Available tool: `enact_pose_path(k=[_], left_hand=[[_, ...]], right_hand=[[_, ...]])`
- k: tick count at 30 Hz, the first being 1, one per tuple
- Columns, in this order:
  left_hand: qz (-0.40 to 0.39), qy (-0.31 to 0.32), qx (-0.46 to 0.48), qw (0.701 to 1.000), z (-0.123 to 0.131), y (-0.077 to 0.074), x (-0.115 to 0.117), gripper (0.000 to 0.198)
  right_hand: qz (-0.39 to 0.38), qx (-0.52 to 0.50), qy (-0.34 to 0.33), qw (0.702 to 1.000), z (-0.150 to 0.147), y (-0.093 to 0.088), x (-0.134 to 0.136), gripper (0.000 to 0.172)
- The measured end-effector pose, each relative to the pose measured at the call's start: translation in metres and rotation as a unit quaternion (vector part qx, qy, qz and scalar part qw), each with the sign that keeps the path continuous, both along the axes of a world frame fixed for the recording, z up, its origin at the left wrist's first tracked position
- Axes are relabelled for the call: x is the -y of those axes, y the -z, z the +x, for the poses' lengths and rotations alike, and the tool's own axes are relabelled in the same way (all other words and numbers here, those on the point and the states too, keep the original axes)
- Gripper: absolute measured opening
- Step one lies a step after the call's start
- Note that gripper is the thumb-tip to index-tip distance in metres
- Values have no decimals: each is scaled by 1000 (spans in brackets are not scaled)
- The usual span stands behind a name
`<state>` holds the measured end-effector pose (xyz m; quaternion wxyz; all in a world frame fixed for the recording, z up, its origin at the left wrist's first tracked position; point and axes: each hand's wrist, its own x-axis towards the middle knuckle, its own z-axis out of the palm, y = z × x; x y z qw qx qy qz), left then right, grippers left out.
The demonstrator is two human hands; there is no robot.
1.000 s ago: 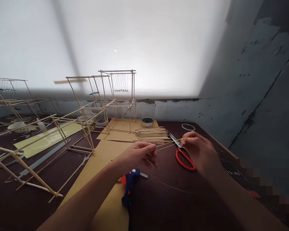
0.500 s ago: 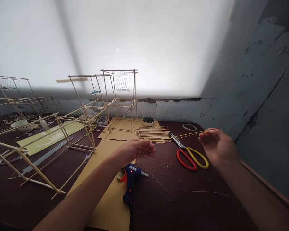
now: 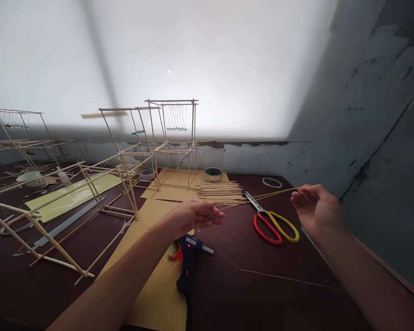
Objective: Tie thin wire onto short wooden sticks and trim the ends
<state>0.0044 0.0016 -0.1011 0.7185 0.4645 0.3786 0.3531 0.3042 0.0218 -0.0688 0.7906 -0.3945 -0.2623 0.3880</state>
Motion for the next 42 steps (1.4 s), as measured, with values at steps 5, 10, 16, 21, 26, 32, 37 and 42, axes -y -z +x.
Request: enact_pose_path(k=[5, 10, 16, 21, 26, 32, 37, 42], left_hand=[[10, -8, -1, 1000, 0, 2, -1, 33], [84, -78, -66, 991, 4, 2, 0, 40], [252, -179, -170, 936, 5, 2, 2, 36], [372, -256, -227, 863, 10, 0, 8, 24], [458, -240, -247, 820, 21, -4, 20, 18], [481, -182, -229, 826, 29, -9, 32, 16], [487, -147, -210, 835, 31, -8, 36, 14], [467, -160, -204, 846, 30, -9, 37, 16]], right_hand=[[-19, -31, 19, 999, 2, -1, -1, 15], [-5, -39, 29, 999, 7, 0, -3, 13], [34, -39, -20, 998, 6, -7, 2, 8], [22, 16, -151, 988, -4, -11, 14, 9], [-19, 289, -252, 923, -28, -2, 34, 15], [14, 578, -191, 793, -68, 8, 63, 13], [21, 538, -283, 793, -81, 19, 66, 26], [10, 486, -316, 815, -80, 24, 63, 29]])
